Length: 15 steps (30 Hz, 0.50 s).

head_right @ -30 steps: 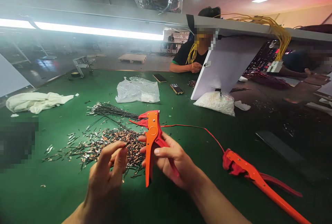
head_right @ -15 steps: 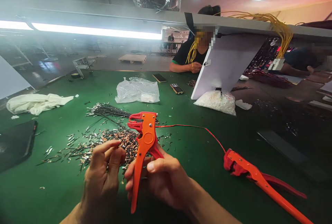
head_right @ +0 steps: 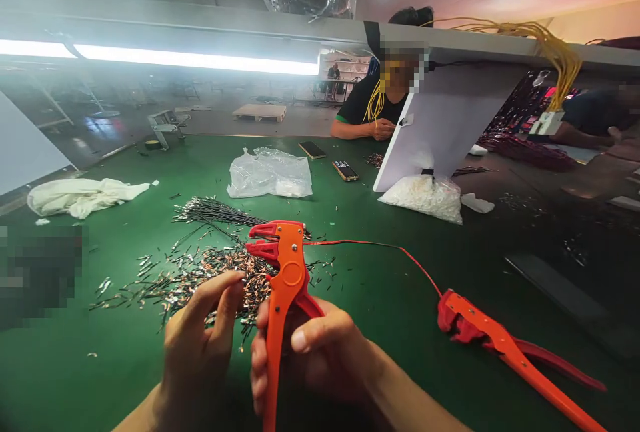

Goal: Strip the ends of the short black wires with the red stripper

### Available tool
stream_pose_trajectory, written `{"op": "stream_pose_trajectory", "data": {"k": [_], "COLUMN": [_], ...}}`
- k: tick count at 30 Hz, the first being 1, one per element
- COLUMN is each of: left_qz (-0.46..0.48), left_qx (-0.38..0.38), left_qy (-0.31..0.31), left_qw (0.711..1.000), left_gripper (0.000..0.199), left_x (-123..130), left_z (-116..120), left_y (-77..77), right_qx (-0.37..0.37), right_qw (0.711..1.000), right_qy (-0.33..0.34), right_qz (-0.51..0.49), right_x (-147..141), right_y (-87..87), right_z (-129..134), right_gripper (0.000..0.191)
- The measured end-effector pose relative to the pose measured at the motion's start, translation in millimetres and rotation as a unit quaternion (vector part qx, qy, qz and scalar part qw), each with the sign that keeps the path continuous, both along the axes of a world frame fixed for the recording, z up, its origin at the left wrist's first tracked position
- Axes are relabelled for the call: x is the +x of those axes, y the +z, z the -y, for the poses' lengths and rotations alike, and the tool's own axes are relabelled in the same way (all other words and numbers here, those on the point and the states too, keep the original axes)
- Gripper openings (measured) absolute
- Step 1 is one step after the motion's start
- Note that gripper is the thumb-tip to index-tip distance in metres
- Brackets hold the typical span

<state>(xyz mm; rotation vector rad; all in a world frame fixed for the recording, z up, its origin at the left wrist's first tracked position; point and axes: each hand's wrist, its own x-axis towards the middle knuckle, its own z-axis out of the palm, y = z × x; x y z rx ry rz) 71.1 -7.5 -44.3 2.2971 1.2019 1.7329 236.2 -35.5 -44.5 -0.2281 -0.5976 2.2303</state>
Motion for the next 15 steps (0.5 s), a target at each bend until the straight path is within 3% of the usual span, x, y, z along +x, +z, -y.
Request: {"op": "stream_pose_trajectory", "data": {"k": [15], "left_qz": [-0.005], "left_qx": [-0.007], "left_qy": [-0.07], "left_qw": [0.997], "left_gripper": [0.017], "left_x": [2.0], "left_z": [0.6], "left_y": [-4.4], "right_qx": [0.009], "right_qw": [0.999], "right_qy": [0.035], "right_qz": [-0.033], "right_x": [-4.4], "right_y": [-4.3], "right_z": [4.6], "right_gripper": [0.032]}}
